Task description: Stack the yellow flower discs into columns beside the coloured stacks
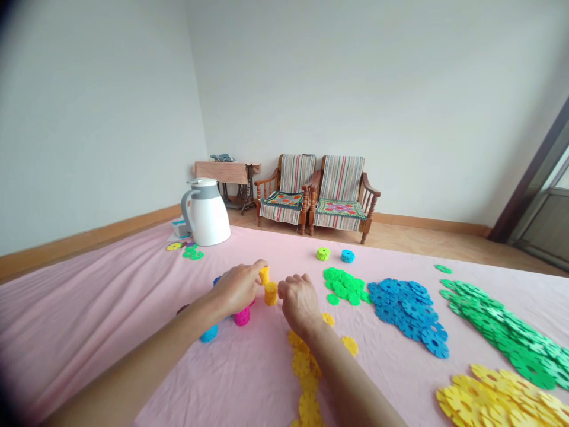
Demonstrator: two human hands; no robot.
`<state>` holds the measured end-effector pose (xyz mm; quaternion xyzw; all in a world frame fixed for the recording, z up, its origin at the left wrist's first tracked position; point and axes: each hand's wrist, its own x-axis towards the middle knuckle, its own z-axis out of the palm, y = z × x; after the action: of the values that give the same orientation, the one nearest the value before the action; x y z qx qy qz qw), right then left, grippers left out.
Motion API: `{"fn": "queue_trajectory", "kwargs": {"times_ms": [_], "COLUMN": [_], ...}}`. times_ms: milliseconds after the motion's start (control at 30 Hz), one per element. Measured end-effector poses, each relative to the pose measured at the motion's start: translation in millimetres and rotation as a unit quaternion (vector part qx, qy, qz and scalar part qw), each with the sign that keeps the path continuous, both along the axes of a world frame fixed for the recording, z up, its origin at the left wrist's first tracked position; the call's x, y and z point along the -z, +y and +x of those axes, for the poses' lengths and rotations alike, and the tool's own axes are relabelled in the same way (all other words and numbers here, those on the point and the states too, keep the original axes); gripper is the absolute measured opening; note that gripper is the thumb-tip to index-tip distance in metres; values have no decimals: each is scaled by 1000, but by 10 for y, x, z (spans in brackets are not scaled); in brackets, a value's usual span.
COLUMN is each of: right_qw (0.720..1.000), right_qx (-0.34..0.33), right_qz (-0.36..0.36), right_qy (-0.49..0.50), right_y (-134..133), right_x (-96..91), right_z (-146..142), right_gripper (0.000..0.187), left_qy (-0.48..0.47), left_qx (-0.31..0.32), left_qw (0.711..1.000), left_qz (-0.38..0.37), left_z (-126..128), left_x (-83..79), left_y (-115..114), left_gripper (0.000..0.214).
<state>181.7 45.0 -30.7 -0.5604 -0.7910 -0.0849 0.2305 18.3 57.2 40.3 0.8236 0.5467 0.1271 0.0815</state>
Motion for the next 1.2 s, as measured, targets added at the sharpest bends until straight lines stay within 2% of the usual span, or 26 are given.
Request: {"fn": "queue_trajectory", "kwargs": {"times_ms": [133,400,800,1033,1200], "right_qw": [1000,1000,1000,1000,999], "right_qx": [-4,4,4,10,-41], "right_qz": [-1,-13,-19,1,-5], "right_qy": [-10,-21,-24,-10,-11], "right_y": [0,-6,-22,-23,-28], "right_x": [-12,-19,-37,-35,-20], "right_z": [-11,-25,-50,-35,-47], "right_gripper": [20,20,19,21,21], "left_qy": [29,41,32,24,34], "left_qx": [13,35,41,29,30], "left_qw": [999,998,999,999,999], "left_qz": [16,18,15,8,14], "left_z": [36,84,75,52,31], "left_x": [51,128,146,143,163], "left_y": [48,65,56,51,68], "left_gripper": [35,49,49,44,44]}}
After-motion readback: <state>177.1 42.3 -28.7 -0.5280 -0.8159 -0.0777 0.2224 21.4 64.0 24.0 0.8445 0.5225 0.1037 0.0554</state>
